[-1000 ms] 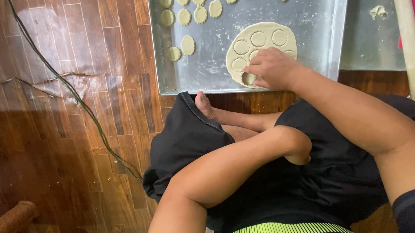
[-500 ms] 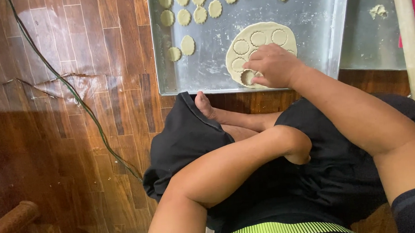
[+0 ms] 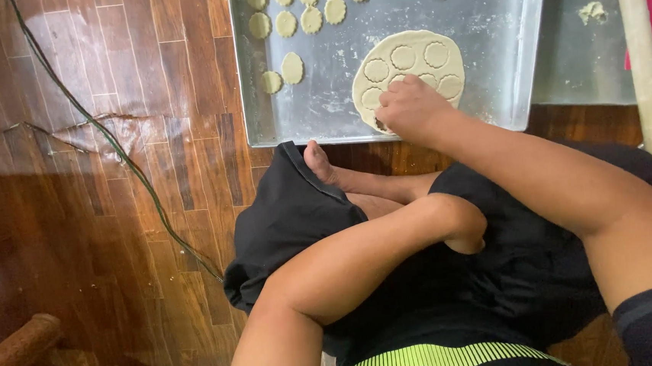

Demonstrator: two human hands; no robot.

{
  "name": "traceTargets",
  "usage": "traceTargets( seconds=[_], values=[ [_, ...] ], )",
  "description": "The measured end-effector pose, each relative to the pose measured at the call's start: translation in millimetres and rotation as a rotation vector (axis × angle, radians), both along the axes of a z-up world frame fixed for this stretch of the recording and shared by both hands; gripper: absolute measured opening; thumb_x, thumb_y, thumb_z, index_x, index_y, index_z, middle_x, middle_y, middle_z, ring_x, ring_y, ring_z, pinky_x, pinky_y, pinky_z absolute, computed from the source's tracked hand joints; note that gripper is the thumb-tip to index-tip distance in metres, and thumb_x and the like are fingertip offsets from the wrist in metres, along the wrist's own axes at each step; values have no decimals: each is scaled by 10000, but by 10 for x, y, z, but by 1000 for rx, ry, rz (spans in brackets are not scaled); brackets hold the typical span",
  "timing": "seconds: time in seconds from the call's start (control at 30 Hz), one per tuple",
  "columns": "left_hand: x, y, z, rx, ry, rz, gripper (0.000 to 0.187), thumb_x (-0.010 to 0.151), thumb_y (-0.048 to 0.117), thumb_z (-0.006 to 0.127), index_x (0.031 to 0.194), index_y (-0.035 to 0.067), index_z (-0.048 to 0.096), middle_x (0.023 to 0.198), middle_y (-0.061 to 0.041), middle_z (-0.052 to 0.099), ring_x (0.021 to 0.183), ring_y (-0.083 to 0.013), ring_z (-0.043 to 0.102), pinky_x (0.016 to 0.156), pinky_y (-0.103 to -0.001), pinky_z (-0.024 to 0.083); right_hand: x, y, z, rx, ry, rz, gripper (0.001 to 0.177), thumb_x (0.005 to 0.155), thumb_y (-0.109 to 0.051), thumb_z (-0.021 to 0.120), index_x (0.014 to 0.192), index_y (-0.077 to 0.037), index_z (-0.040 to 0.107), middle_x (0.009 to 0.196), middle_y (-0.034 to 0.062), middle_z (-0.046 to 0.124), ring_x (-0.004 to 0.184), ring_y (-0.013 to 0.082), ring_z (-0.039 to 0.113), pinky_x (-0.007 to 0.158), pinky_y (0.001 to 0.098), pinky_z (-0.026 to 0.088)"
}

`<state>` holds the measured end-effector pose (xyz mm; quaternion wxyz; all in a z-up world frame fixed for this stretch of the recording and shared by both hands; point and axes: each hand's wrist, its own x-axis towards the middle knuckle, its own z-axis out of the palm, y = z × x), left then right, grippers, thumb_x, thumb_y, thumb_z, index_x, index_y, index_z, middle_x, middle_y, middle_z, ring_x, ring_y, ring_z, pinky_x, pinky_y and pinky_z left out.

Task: Rolling out dough and using a circular cutter to create multiple small pastry circles on a baking tray.

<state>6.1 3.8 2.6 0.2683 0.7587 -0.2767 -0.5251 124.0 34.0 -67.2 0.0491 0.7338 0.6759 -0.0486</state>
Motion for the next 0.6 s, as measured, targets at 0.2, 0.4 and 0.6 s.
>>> traceTargets(
  seconds=[0.2,0.4,0.6],
  values=[
    [25,30,51,13,-8,16,626,1006,504,365,1254,43,708,1282,-203,702,1231,-325,665,1032,-541,504,-91,-55,-183,266,-101,14,205,849,-253,727,673,-210,632,666,-13,537,667,189,548,709,379,406],
    [-86,-36,39,18,-21,2,651,1006,511,360,1258,22,708,1279,-217,701,1225,-348,664,1032,-544,500,-26,-55,-103,295,-78,65,189,853,-289,723,685,-239,651,674,-24,548,696,200,550,733,402,425],
    [-86,39,112,1,-37,-5,609,1006,476,391,1226,14,722,1229,-195,732,1170,-336,697,995,-529,531,47,23,47,351,-80,219,189,851,-238,706,686,-239,614,683,-57,523,759,172,531,785,365,422]
  ],
)
